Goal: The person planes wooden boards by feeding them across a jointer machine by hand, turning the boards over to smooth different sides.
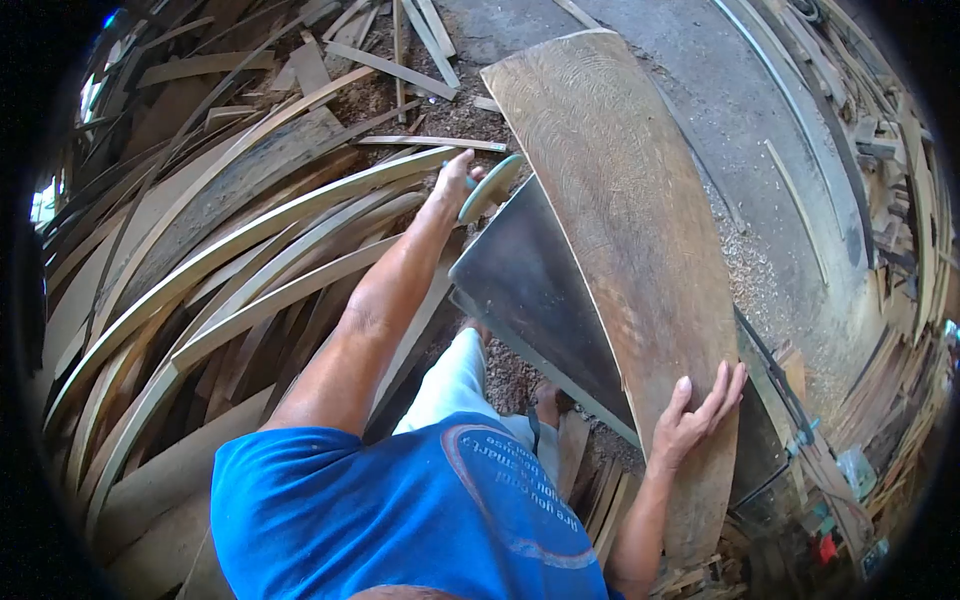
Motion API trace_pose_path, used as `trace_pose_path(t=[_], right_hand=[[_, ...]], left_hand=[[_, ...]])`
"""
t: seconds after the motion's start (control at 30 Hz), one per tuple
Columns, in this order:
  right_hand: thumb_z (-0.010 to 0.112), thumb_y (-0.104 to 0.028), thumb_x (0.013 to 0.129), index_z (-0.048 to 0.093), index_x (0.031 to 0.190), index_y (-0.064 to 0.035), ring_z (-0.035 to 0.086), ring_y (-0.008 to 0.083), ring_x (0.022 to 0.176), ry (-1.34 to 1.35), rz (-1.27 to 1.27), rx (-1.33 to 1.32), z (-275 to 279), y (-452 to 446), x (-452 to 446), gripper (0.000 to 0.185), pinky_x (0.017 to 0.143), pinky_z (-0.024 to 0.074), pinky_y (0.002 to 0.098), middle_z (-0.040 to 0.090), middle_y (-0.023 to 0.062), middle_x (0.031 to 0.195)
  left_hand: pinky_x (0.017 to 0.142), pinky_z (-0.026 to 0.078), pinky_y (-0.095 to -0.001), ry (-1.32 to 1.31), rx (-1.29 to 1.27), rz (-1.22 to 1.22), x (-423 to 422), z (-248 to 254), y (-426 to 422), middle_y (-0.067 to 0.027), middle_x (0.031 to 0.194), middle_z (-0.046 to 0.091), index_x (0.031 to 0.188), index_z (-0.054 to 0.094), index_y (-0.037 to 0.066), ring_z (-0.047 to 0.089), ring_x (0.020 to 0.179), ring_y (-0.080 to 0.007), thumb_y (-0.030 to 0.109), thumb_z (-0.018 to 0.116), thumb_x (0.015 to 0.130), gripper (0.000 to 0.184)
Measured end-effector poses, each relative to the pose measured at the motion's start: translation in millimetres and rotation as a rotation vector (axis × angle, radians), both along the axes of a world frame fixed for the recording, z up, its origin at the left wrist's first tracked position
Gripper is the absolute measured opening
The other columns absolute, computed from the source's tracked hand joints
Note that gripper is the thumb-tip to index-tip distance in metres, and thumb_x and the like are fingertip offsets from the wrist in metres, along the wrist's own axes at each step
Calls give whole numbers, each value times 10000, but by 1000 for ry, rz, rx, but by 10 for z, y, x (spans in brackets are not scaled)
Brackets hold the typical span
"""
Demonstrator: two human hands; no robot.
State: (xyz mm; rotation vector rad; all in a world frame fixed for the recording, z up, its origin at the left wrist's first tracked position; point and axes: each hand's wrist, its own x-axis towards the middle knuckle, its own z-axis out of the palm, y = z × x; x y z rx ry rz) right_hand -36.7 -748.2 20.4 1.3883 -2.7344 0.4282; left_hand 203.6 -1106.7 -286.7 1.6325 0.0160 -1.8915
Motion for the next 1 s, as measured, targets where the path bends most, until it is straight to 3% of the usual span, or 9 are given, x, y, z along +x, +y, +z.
trace_pose_path(t=[0.13,0.27,0.33,0.37,0.5,0.67,0.73,0.87,1.0], right_hand=[[523,-364,973,444,1376,2,346,383,1377,-15,-1,-6,-30,-9,6,550,1123,253,533,377,214,1468],[539,-367,962,451,1374,-7,341,388,1379,0,-11,17,2,41,29,554,1131,243,533,374,213,1471],[555,-361,954,456,1372,-13,340,392,1378,26,-15,23,-9,-7,22,553,1134,238,533,373,211,1473],[577,-372,935,461,1372,-22,336,394,1380,-8,-34,-8,-9,-15,30,571,1136,232,541,372,210,1475],[588,-393,917,473,1358,-27,326,383,1386,6,-61,-4,-5,-1,5,584,1136,216,557,381,202,1469],[571,-390,928,462,1367,-29,345,384,1368,17,-62,26,16,35,42,579,1130,225,554,387,208,1460],[562,-389,935,459,1368,-25,349,390,1365,51,-47,31,-22,-19,2,575,1126,231,553,391,216,1454],[541,-394,949,455,1365,-6,363,403,1350,34,-26,11,-18,-33,21,575,1119,257,525,397,228,1445],[540,-381,953,452,1356,13,374,411,1337,24,-34,34,-2,-58,43,570,1104,285,507,398,237,1439]], left_hand=[[770,501,-496,332,-96,-13,-63,-54,-17,-187,976,628,1286,413,40,609,850,-313,370,563,947,496],[749,526,-568,49,187,-339,-108,82,-454,-303,1198,462,1459,163,-17,595,972,-393,351,529,945,731],[751,525,-561,-83,147,-420,-260,105,-540,-272,1160,477,1449,189,-29,590,952,-411,342,536,938,720],[673,517,-506,-323,170,-471,-382,167,-608,-202,1019,509,1304,373,-19,587,872,-351,339,537,934,540],[884,470,-430,-198,647,381,-554,131,-894,-77,1183,620,1221,603,128,601,1046,-246,192,629,860,368],[602,487,-461,-229,342,390,-543,-458,-639,-103,855,562,1136,541,77,571,789,-256,226,591,882,299],[529,423,-437,-153,124,179,-484,-40,-508,-69,768,463,1012,513,61,491,687,-229,276,565,907,245],[585,433,-417,294,-141,13,-412,230,-372,-24,625,387,705,450,127,427,579,-206,296,525,935,296],[643,401,-361,688,-206,73,-269,813,-385,7,564,339,653,409,145,367,539,-137,276,500,973,357]])
